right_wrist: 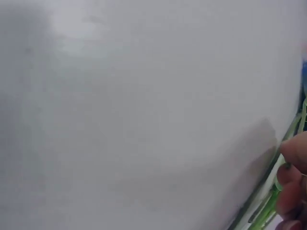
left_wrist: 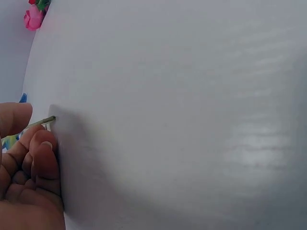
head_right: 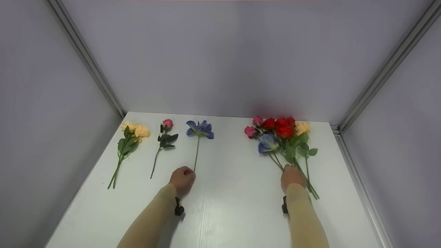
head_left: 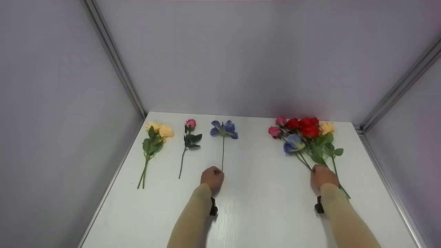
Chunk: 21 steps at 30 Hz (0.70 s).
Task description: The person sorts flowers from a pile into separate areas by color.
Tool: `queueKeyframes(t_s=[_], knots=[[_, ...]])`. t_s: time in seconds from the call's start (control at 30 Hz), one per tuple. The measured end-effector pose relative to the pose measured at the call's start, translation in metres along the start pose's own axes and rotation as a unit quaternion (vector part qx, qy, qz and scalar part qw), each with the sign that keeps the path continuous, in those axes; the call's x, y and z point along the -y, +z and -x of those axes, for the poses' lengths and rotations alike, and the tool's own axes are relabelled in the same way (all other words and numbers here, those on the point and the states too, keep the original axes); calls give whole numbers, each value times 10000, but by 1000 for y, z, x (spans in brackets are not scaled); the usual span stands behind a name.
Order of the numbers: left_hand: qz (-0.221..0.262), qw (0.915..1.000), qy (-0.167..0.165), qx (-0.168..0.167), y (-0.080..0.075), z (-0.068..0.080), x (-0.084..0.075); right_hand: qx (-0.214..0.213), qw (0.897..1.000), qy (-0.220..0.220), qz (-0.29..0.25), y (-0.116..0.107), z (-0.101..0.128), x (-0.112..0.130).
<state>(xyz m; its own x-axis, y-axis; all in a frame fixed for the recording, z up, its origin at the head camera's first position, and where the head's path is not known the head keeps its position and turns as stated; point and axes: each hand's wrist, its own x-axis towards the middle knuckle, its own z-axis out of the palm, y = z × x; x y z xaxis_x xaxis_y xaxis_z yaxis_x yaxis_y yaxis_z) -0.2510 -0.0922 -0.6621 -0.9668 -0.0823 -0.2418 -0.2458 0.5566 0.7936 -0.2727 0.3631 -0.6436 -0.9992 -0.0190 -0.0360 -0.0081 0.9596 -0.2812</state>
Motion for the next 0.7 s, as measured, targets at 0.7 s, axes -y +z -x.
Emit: queueKeyframes(t_s=[0.7], knots=[[468,9980,-38,417,-10,-6,2,456,9806,488,-1843,4,4,39]])
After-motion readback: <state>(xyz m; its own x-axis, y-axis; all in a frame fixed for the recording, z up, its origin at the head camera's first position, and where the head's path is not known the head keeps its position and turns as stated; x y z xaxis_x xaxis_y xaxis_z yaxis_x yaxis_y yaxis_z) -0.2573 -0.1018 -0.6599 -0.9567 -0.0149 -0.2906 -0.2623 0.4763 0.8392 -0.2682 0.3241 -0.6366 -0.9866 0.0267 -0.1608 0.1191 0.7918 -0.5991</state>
